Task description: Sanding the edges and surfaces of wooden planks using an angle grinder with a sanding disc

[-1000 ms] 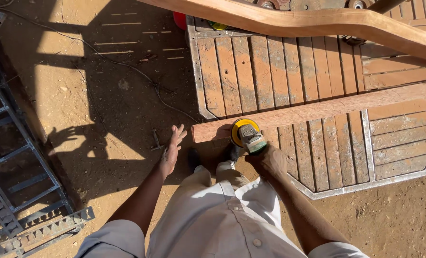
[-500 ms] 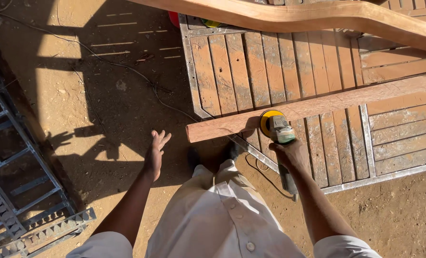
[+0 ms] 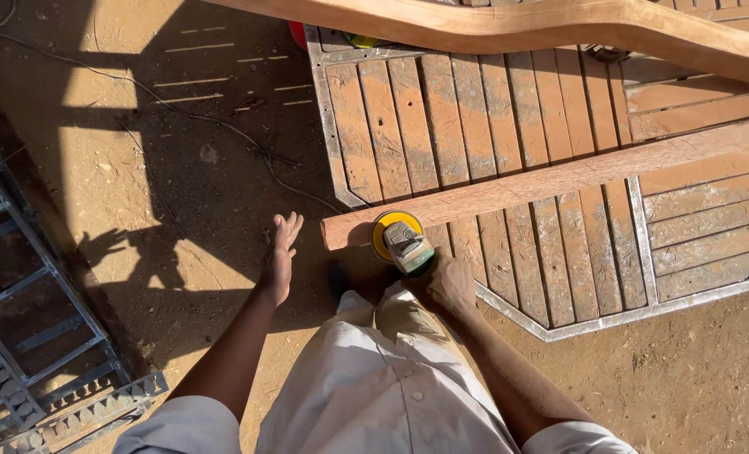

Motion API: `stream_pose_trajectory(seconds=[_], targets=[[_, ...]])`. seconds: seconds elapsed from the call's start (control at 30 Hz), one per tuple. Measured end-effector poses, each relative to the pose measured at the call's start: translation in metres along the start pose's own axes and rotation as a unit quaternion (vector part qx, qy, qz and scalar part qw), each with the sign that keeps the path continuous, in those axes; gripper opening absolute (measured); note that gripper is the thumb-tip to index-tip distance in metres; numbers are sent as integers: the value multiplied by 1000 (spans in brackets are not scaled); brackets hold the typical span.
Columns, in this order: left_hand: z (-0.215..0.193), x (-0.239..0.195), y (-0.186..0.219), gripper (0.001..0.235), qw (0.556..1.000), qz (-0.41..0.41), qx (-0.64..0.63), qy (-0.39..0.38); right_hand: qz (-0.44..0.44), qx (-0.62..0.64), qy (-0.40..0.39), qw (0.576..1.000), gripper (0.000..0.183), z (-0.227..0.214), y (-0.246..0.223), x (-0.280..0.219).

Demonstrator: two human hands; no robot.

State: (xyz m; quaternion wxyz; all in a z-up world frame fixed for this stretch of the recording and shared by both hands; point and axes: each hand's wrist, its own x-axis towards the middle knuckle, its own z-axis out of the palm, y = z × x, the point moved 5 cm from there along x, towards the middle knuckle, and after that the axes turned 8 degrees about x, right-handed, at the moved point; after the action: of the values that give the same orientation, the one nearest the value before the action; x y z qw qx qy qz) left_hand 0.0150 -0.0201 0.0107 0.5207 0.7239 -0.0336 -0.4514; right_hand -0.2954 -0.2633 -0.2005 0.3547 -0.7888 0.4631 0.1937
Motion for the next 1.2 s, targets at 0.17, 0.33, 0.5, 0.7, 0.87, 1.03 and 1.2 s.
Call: stream_pose_trajectory(seconds=[0.17,0.33,0.5,0.7,0.87,1.03,1.2], targets=[[-19,5,7,94,999,12,17,32,-27,12,-83,996,45,-121,-260,-159],[-28,-7,6,97,999,8,21,44,-15,-24,-20,999,45,-75,-126,-58],[-27,-13,-15,94,999,-13,4,38,166,77,152,971,75,-216,-66,-107],[-9,-10,-19,92,1000,-16,-8,9,166,155,229,947,74,-280,-83,-157],[3,0,-13,96,1000,-18,5,-10,130,126,165,970,65,-215,-106,-128],[4,10,-3,95,1000,-9,11,-8,26,-43,20,999,37,-69,-121,-85],[-1,13,4,99,1000,-3,-3,15,-96,-92,-37,990,37,23,-135,-41]])
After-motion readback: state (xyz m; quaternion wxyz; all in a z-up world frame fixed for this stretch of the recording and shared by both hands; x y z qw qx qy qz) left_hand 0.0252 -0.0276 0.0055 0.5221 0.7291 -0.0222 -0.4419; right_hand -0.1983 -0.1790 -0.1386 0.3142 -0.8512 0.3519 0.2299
